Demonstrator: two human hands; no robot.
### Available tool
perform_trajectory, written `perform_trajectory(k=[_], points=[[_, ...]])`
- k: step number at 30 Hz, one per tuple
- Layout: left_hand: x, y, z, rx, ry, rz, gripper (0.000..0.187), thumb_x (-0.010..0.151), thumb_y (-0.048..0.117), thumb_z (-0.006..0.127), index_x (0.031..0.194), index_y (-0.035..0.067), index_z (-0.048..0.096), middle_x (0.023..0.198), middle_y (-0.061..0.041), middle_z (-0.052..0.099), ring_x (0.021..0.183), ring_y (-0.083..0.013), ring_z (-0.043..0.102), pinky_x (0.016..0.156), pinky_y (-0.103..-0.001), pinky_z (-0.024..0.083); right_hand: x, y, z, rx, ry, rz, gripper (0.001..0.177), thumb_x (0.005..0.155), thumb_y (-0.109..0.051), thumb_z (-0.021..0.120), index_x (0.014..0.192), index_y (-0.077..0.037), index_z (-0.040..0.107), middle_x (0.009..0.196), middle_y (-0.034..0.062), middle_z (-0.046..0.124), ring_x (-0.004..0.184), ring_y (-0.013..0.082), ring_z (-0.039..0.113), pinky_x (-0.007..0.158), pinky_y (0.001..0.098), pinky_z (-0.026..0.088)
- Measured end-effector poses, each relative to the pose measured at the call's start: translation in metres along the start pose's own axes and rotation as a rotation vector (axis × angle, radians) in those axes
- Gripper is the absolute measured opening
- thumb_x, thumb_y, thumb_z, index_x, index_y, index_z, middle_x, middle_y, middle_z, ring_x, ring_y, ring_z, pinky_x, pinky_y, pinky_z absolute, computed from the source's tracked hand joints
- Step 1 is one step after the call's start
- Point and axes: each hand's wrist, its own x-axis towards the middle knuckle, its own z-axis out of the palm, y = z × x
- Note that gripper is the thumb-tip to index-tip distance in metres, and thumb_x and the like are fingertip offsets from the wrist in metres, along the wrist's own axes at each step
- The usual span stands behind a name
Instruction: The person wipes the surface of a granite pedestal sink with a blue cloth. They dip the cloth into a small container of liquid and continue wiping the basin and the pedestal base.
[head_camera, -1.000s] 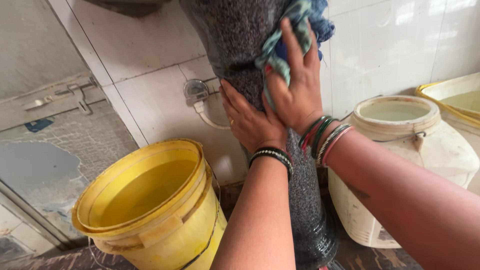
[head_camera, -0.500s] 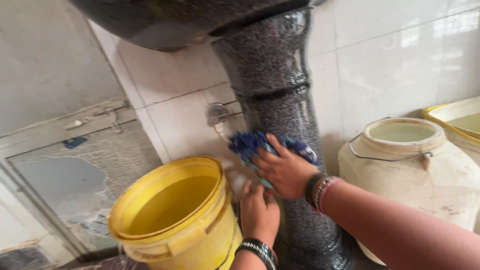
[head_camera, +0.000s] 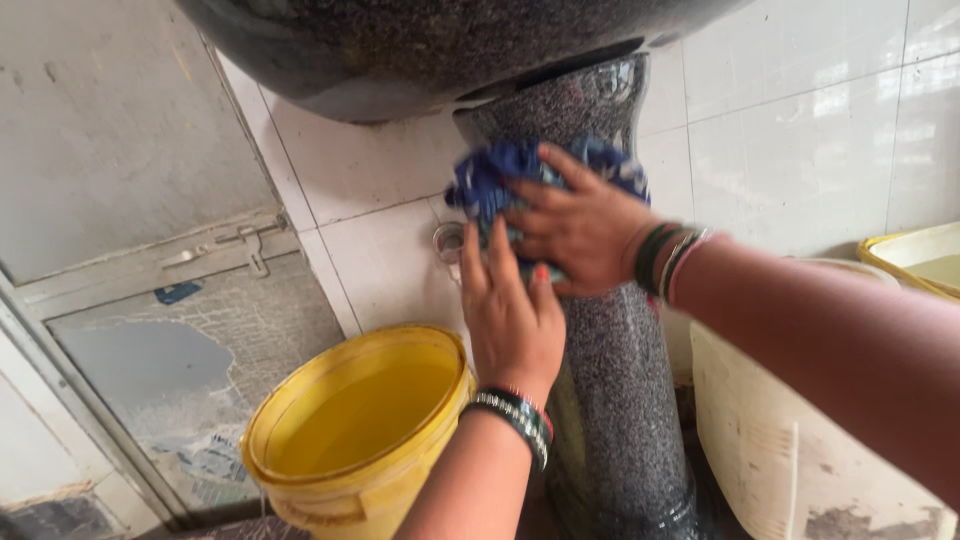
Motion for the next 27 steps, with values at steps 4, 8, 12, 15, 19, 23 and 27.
perform_trajectory(k=[4,8,12,15,19,23,27], points=[[0.045,0.024,0.001,0.076,0.042,0.139,0.057,0.096,0.023,0.063,0.149,0.01,0.047,0.158,-0.025,0.036,0.147,-0.0495,0.032,0.118,-0.059,0.031,-0.02,0.031,0.014,-0.057,0.136,-0.05,0.069,0.078,-0.064,0.06,0.129,-0.018,0.065,0.144,0.002,0.057,0.146,0.0276,0.035,0.124,0.063,0.014],[0.057,0.034,0.0,0.172,-0.086,0.248,0.06,0.093,0.027,0.065,0.15,0.018,0.048,0.16,-0.018,0.036,0.146,-0.0444,0.036,0.119,-0.061,0.029,-0.044,0.015,0.048,0.175,0.41,0.203,0.072,0.073,-0.06,0.064,0.131,-0.017,0.065,0.146,0.0122,0.05,0.144,0.0384,0.029,0.111,0.0688,0.018],[0.051,0.041,0.005,0.21,-0.19,0.403,0.068,0.087,0.029,0.064,0.151,0.018,0.045,0.161,-0.014,0.034,0.144,-0.0452,0.033,0.114,-0.064,0.024,-0.054,-0.015,0.072,0.348,0.596,0.437,0.065,0.087,-0.043,0.064,0.144,-0.011,0.061,0.158,0.0184,0.043,0.153,0.0495,0.023,0.12,0.0627,0.025],[0.052,0.052,0.012,0.245,-0.247,0.467,0.065,0.09,0.032,0.063,0.151,0.019,0.045,0.162,-0.011,0.036,0.147,-0.041,0.034,0.121,-0.062,0.023,-0.058,-0.039,0.07,0.156,0.418,0.554,0.075,0.086,-0.045,0.068,0.149,-0.006,0.056,0.16,0.021,0.041,0.152,0.0493,0.024,0.122,0.0632,0.023],[0.044,0.059,0.009,0.217,-0.245,0.431,0.058,0.093,0.028,0.062,0.15,0.024,0.049,0.162,-0.008,0.038,0.15,-0.0389,0.036,0.122,-0.063,0.023,-0.054,-0.058,0.052,0.879,0.596,0.76,0.084,0.089,-0.051,0.063,0.155,-0.006,0.034,0.155,0.0194,0.038,0.146,0.0405,0.031,0.125,0.0597,0.024],[0.045,0.047,-0.005,0.285,-0.112,0.44,0.055,0.093,0.025,0.063,0.146,0.022,0.052,0.157,-0.011,0.041,0.147,-0.0407,0.038,0.118,-0.065,0.025,-0.036,-0.027,0.033,0.451,0.111,0.25,0.077,0.072,-0.061,0.072,0.137,-0.023,0.057,0.145,0.0098,0.053,0.143,0.0374,0.033,0.116,0.0665,0.008],[0.042,0.026,-0.017,0.219,0.057,0.365,0.051,0.094,0.025,0.064,0.143,0.017,0.055,0.154,-0.016,0.042,0.143,-0.0389,0.043,0.119,-0.062,0.028,-0.024,-0.006,0.028,0.174,0.109,0.06,0.07,0.076,-0.065,0.065,0.131,-0.022,0.064,0.142,0.0031,0.058,0.139,0.0318,0.042,0.119,0.0676,0.008]])
